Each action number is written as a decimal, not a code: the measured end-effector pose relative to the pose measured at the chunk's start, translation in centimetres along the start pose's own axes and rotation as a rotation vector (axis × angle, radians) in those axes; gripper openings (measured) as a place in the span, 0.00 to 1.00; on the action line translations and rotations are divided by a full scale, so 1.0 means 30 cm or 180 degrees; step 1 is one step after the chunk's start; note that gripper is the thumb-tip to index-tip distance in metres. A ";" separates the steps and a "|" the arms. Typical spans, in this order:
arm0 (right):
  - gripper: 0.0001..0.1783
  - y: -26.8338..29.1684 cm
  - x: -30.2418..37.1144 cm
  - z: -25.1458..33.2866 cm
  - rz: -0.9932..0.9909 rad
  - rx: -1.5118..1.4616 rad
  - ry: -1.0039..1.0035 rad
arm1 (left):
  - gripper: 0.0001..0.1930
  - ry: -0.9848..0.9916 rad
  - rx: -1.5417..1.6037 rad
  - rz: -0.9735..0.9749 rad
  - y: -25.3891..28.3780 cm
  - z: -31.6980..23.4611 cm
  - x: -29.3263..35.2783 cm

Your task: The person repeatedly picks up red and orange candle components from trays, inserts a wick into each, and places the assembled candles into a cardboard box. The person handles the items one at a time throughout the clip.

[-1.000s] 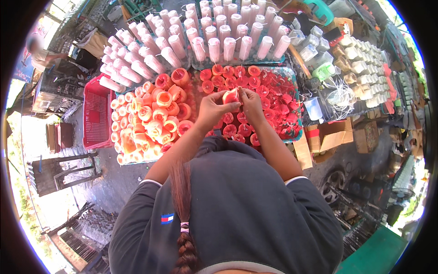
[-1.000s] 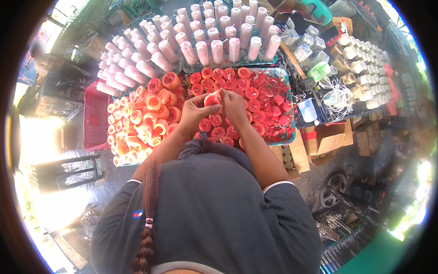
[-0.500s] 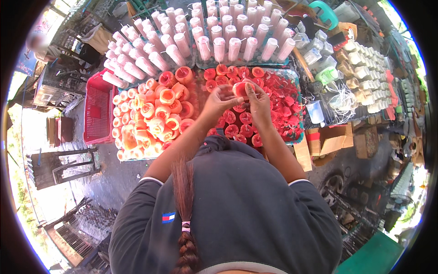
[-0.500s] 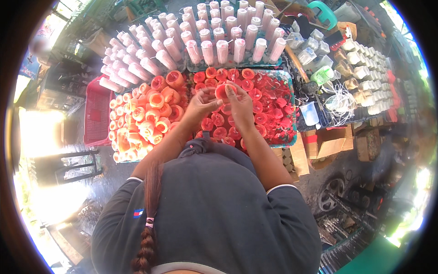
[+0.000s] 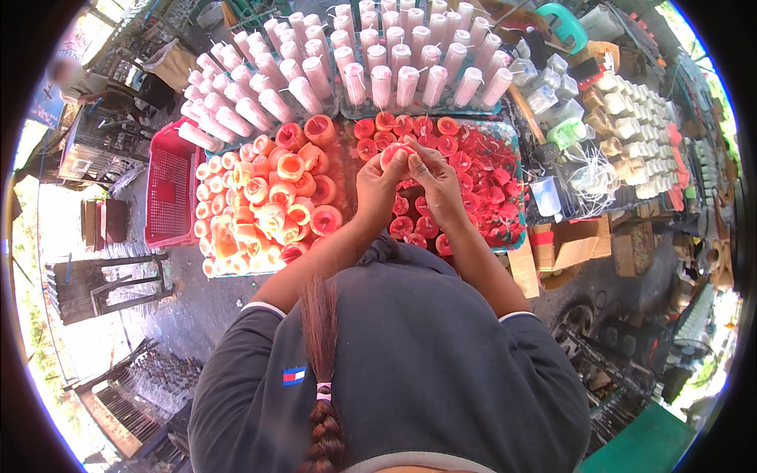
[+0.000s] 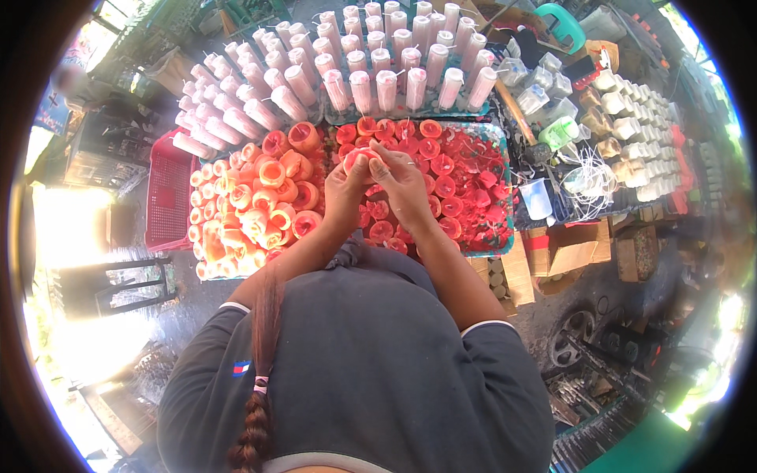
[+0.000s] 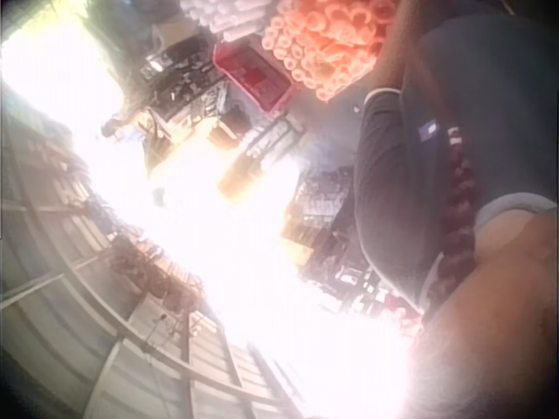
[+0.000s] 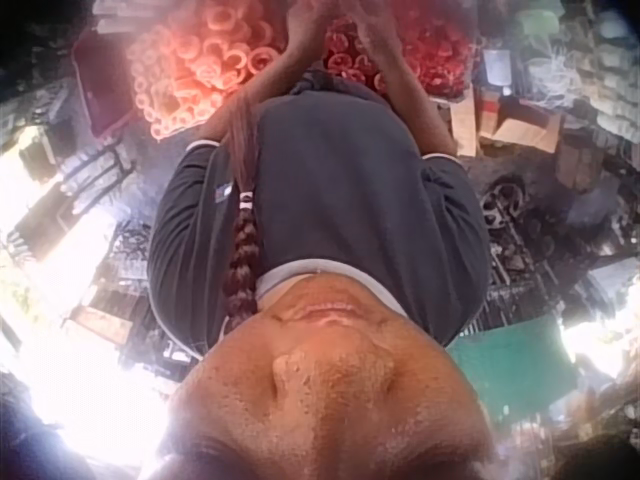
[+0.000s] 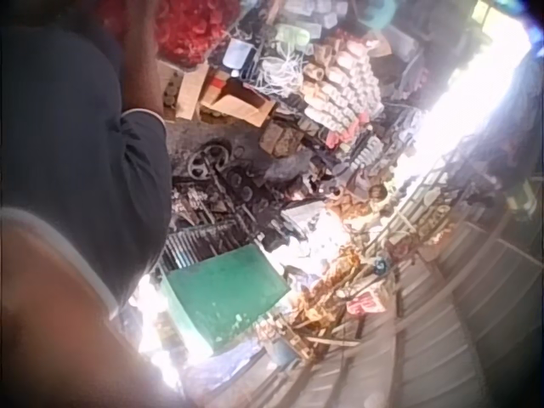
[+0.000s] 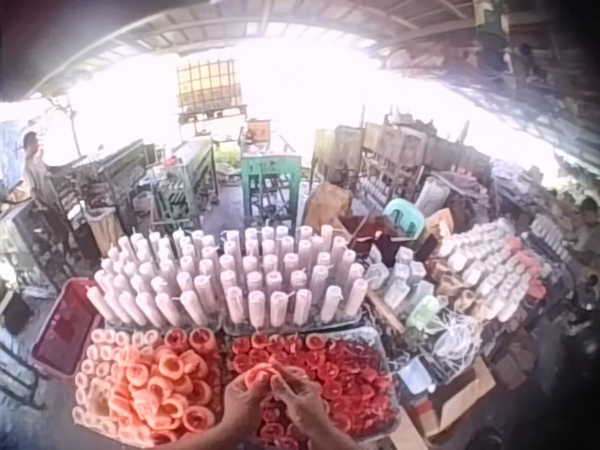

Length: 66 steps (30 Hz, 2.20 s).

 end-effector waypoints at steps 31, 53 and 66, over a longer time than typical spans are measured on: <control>0.21 0.056 -0.009 -0.025 0.1077 -0.0682 -0.1742 | 0.19 0.0117 -0.1358 0.0797 0.033 -0.022 0.002; 0.13 0.099 -0.015 -0.021 -0.0550 0.1287 0.0450 | 0.18 -0.0223 -0.2071 0.0947 -0.001 -0.061 0.026; 0.20 0.017 0.040 0.011 -0.0376 0.0737 0.0795 | 0.15 -0.1108 -0.1402 -0.0005 0.024 -0.055 -0.007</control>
Point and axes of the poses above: each hand's wrist, its own x-axis away from the middle knuckle, its own y-axis out of the back of the hand, z = x × y, the point moved 6 cm from there along -x, towards the middle knuckle, and after that the axes turned 9 degrees about -z, right-handed, at the moved point
